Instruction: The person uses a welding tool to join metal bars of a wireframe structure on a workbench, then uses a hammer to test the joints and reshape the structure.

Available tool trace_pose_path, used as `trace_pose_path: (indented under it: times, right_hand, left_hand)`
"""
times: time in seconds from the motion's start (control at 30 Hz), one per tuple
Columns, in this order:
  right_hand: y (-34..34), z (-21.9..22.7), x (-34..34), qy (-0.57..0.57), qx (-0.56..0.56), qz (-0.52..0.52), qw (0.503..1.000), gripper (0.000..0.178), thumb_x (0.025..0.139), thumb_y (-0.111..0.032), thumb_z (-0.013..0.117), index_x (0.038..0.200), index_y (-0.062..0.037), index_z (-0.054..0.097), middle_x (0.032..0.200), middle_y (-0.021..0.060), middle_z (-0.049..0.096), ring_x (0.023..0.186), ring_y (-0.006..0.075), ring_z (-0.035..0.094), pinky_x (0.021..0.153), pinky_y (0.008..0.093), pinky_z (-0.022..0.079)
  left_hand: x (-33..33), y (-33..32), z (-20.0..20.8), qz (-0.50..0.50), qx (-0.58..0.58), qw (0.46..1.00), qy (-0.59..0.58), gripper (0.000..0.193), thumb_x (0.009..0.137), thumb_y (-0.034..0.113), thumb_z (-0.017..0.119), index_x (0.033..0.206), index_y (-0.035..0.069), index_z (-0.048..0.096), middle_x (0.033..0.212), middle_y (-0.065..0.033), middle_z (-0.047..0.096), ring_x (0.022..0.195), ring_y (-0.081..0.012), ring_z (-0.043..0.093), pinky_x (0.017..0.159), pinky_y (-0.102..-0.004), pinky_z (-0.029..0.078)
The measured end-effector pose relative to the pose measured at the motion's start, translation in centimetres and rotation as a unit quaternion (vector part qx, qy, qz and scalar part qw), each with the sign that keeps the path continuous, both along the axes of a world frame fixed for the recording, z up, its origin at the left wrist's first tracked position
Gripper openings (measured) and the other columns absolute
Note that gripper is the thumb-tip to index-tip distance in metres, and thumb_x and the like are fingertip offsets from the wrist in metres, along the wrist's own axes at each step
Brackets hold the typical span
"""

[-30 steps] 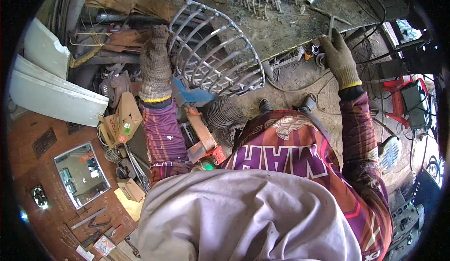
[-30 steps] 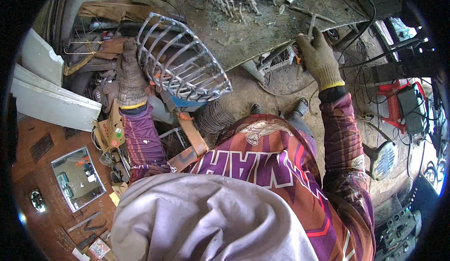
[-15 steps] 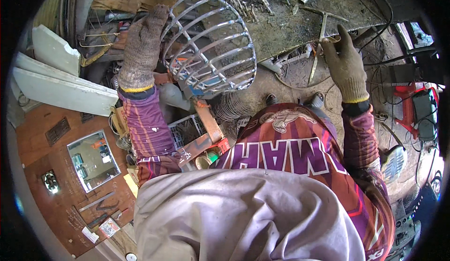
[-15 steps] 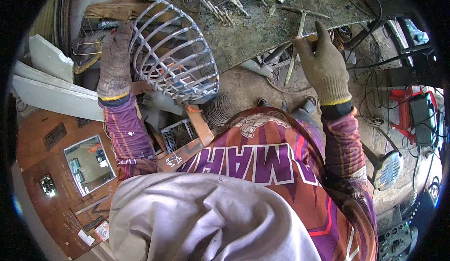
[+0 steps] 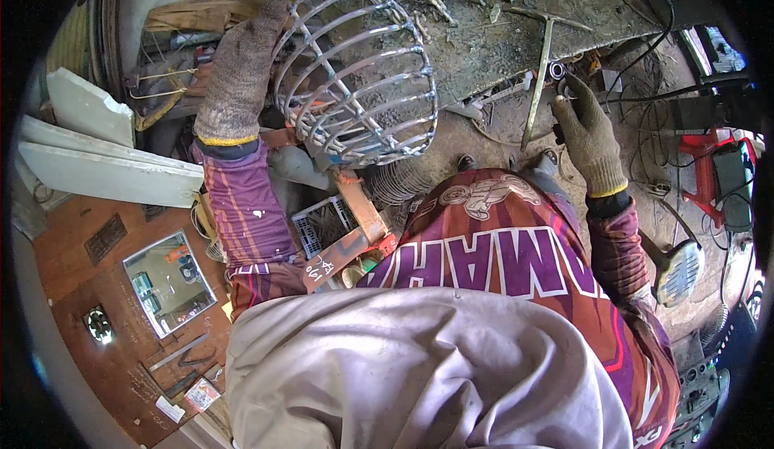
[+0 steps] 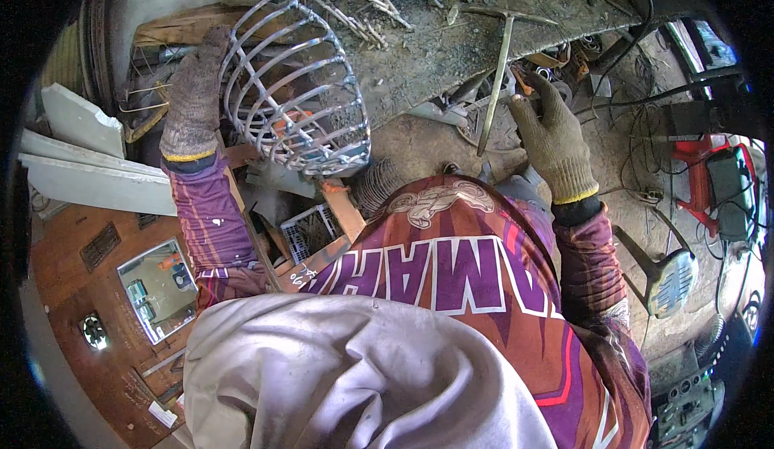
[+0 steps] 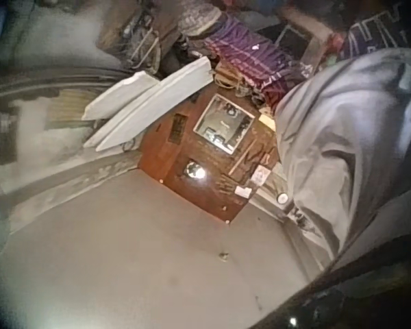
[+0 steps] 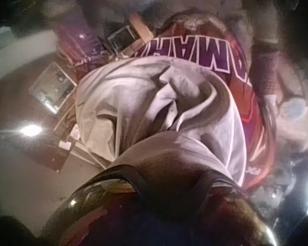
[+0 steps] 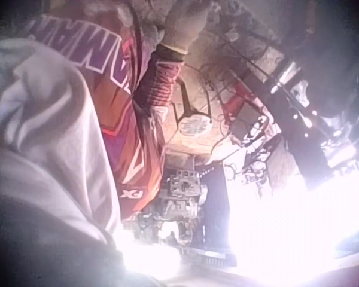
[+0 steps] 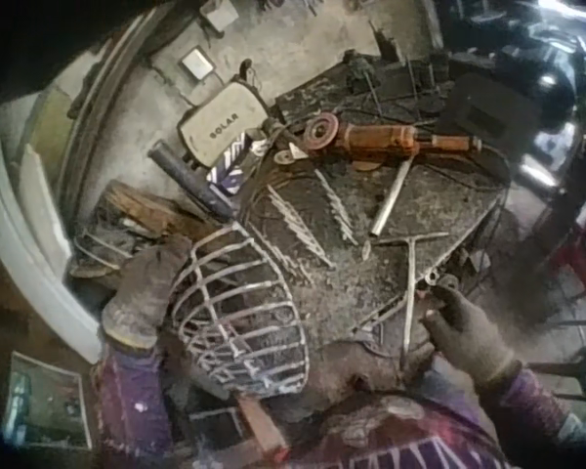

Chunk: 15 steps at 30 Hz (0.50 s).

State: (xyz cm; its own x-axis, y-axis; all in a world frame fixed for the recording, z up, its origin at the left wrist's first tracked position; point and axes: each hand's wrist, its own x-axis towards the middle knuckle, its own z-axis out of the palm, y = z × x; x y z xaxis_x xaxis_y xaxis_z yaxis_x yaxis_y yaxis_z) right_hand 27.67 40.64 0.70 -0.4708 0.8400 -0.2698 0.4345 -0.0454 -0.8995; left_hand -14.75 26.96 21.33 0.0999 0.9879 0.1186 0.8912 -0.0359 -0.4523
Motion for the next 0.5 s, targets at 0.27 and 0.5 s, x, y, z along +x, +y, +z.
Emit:
trace_pose_path:
  times: [0.27,0.5]
  right_hand:
    - [0.9,-0.6,1.5,0.033,-0.017,-0.038,0.999,0.053,0.096,-0.036,0.062,0.139,-0.0059,0.051,0.083,0.007,0.064,0.071,0.0137,0.061,0.066,0.0309,0.049]
    - [0.9,-1.6,2.6,0.058,-0.014,-0.045,0.997,0.054,0.097,-0.038,0.062,0.138,-0.0055,0.052,0.08,0.0063,0.064,0.069,0.0129,0.06,0.064,0.0297,0.049]
  left_hand:
    - [0.9,0.6,-1.1,0.102,-0.036,0.972,-0.209,0.045,0.103,0.025,0.047,0.143,0.005,0.047,0.131,-0.0141,0.061,0.12,-0.0208,0.059,0.099,-0.0347,0.048]
    - [4.1,1.0,-1.0,0.223,-0.035,0.84,-0.494,0.045,0.104,0.03,0.047,0.142,0.005,0.05,0.131,-0.0093,0.063,0.114,-0.0201,0.062,0.096,-0.0325,0.05]
